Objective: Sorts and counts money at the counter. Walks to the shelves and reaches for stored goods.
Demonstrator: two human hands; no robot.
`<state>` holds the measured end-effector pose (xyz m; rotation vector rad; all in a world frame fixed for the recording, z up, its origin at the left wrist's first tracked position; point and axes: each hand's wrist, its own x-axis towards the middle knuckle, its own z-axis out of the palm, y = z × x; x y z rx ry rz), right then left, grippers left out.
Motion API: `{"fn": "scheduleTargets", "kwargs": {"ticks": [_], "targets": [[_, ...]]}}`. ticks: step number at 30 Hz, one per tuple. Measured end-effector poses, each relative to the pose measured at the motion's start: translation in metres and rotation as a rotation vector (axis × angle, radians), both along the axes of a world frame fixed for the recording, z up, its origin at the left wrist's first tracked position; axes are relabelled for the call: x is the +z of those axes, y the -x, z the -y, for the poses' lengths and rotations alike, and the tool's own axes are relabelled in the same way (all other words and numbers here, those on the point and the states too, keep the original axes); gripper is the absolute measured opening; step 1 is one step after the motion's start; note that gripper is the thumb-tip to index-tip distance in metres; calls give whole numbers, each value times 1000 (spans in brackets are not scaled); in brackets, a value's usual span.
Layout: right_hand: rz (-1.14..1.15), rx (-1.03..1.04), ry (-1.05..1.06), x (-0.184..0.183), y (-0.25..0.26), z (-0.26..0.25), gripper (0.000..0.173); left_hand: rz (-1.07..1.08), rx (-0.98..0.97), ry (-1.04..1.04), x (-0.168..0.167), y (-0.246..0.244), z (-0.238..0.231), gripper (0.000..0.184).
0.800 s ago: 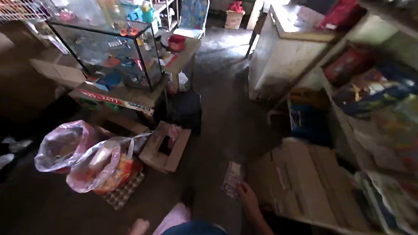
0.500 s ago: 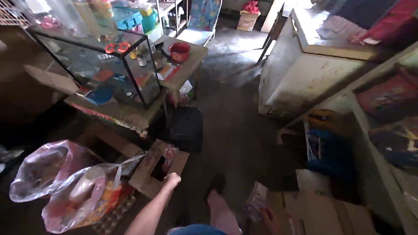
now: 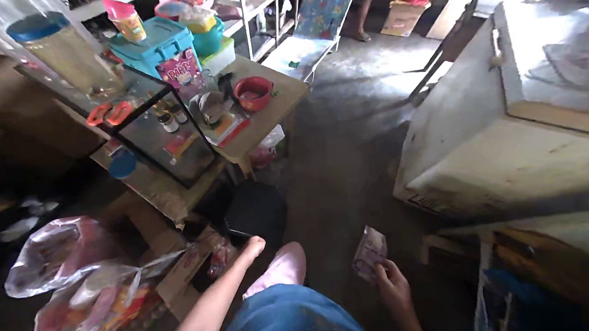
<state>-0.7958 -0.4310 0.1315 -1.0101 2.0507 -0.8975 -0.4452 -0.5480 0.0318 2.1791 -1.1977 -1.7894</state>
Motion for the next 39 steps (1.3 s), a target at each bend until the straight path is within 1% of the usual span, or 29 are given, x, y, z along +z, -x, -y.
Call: {"fn": "scheduleTargets", "kwargs": {"ticks": [3, 5, 7, 10, 12, 14, 15, 17, 19, 20, 23, 24, 26, 29, 31, 34, 36, 39], "targets": [[-10, 26, -30, -4, 32, 61, 33, -74, 122, 185, 26, 27, 85, 37], [-42, 44, -47, -11, 54, 99, 33, -66, 170, 304, 48, 41, 151, 37], [-79, 67, -70, -16, 74, 135, 34, -26, 178, 429, 67, 47, 223, 38], [-106, 98, -158, -13, 100, 194, 36, 121, 174, 557, 101, 47, 327, 38], [-124, 131, -243, -12, 115, 233, 38, 261, 153, 632, 115, 39, 384, 37], [-150, 171, -279, -10, 127, 277, 38, 396, 131, 716, 125, 32, 438, 36], [-151, 188, -280, -10, 131, 299, 38, 472, 120, 731, 127, 29, 469, 36], [-111, 214, -260, -10, 134, 341, 37, 587, 41, 676, 131, 25, 523, 35], [-66, 239, -222, -13, 134, 382, 35, 629, -64, 559, 128, 23, 566, 37], [-53, 264, -193, -13, 133, 402, 34, 631, -94, 508, 122, 22, 583, 39], [-68, 394, -111, -14, 129, 461, 32, 645, -130, 407, 99, 18, 613, 55], [-92, 442, -99, -11, 126, 482, 32, 668, -149, 355, 95, 18, 619, 57], [-134, 525, -76, -4, 118, 523, 32, 705, -167, 276, 94, 23, 627, 55], [-133, 658, -9, 9, 106, 584, 29, 762, -177, 279, 89, 28, 630, 40], [-107, 743, 29, 16, 96, 626, 28, 773, -181, 268, 89, 28, 630, 39], [-87, 905, 80, 16, 86, 695, 28, 778, -95, 265, 90, 29, 633, 44], [-90, 1000, 87, 17, 76, 737, 29, 769, 22, 276, 93, 29, 631, 45], [-50, 1099, 113, 18, 54, 794, 31, 762, 236, 301, 110, 26, 626, 31]]}}
